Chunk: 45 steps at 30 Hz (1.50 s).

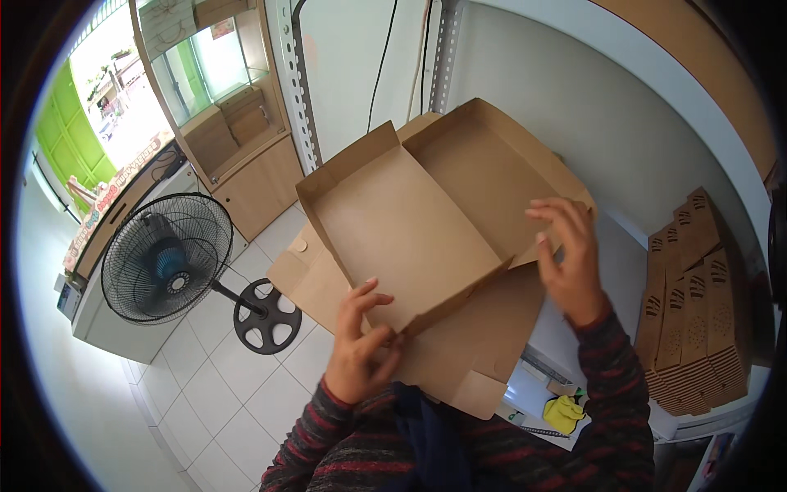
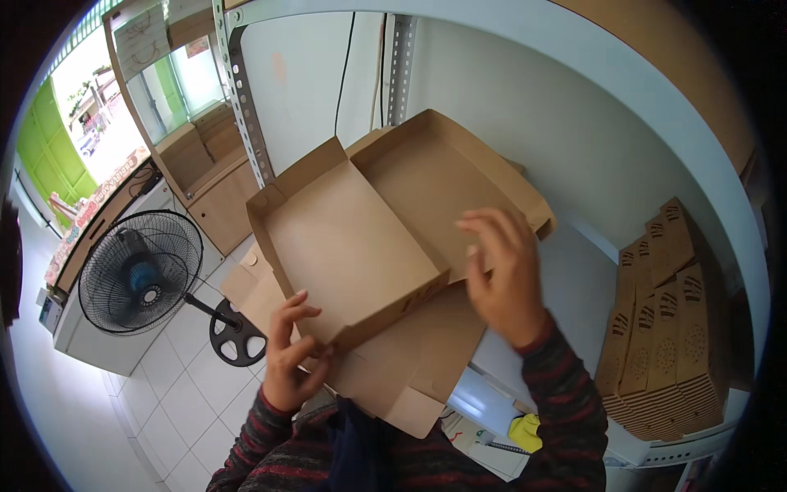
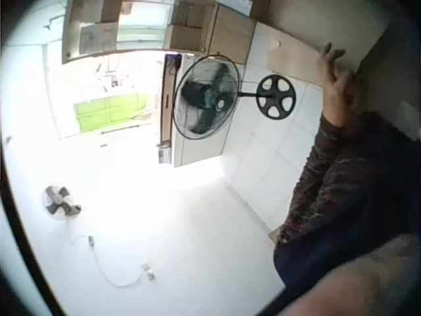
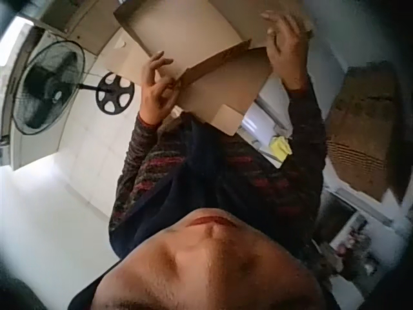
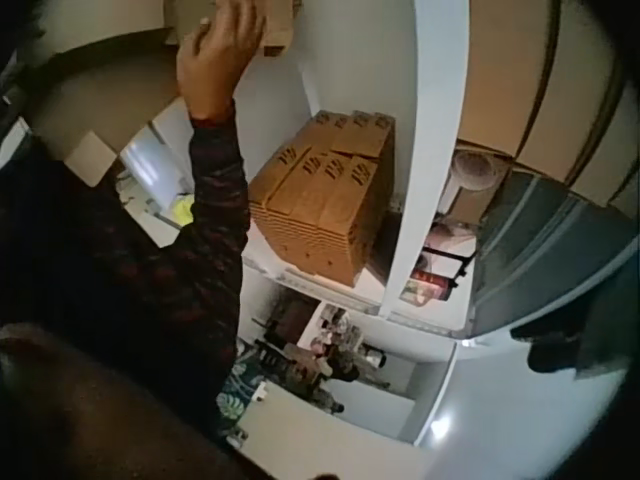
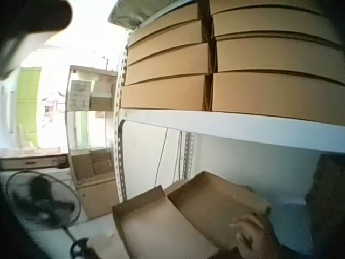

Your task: The person assembles flat cardboard boxes by folding along pre-scored lines and interlocking tabs to form three-dimensional containers. They repeatedly pick up flat sheets, fold sides, and secure flaps, stacking completed boxes on a nearby shelf.

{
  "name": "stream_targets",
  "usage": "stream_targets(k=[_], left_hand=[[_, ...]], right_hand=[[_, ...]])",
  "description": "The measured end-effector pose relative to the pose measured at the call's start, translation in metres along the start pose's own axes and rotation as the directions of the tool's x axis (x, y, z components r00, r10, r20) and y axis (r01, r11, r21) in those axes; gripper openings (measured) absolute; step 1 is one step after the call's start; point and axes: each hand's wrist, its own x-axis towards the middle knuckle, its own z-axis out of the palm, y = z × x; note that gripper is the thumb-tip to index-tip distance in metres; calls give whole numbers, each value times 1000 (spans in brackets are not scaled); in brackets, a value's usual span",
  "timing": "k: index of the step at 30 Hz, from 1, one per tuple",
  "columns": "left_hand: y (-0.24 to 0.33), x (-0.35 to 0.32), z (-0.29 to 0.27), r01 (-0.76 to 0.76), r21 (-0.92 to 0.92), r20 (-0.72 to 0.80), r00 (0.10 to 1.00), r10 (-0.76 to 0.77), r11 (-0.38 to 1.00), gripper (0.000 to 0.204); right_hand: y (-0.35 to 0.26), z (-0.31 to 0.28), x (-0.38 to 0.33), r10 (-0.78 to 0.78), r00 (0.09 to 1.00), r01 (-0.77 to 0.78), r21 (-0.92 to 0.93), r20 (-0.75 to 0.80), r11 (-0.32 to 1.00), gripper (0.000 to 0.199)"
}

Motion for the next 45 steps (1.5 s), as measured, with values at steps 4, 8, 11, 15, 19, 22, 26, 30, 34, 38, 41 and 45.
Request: stream_targets(k=[4,8,11,15,19,22,26,30,34,38,41,45], left_hand=[[-10,0,-24,0,-94,5,1000,1,996,22],[0,5,-33,-1,125,50,999,-6,992,19],[35,27,-24,45,341,-53,998,-29,939,20],[40,29,1,-293,159,14,955,295,943,29],[52,35,21,-401,156,138,914,382,903,27],[40,26,24,-371,206,-6,925,380,905,21],[23,16,9,-230,191,-103,962,252,954,38],[18,-8,-1,-47,272,-131,988,85,961,57],[17,-20,6,72,252,-70,996,-56,965,41],[12,-18,13,11,34,-7,1000,-11,999,25],[8,11,0,-210,59,53,977,207,976,24],[6,55,-42,-281,213,49,960,277,936,27]], right_hand=[[33,-21,-17,86,976,-76,-54,202,996,35],[56,-20,-46,97,892,-115,14,441,993,37],[68,-20,-52,74,850,-121,56,521,991,39],[70,-12,-57,16,936,-27,26,352,999,33],[73,3,-61,-5,968,3,10,251,1000,20],[76,4,-62,-59,976,56,19,209,998,14],[78,3,-60,-51,989,42,64,140,997,11],[80,4,-59,34,995,-45,134,89,990,11],[86,5,-59,52,993,-66,131,108,989,11],[85,8,-57,67,994,-81,167,87,983,12],[89,7,-58,59,997,-66,158,51,985,11],[78,17,-62,-34,999,33,133,4,990,11]])
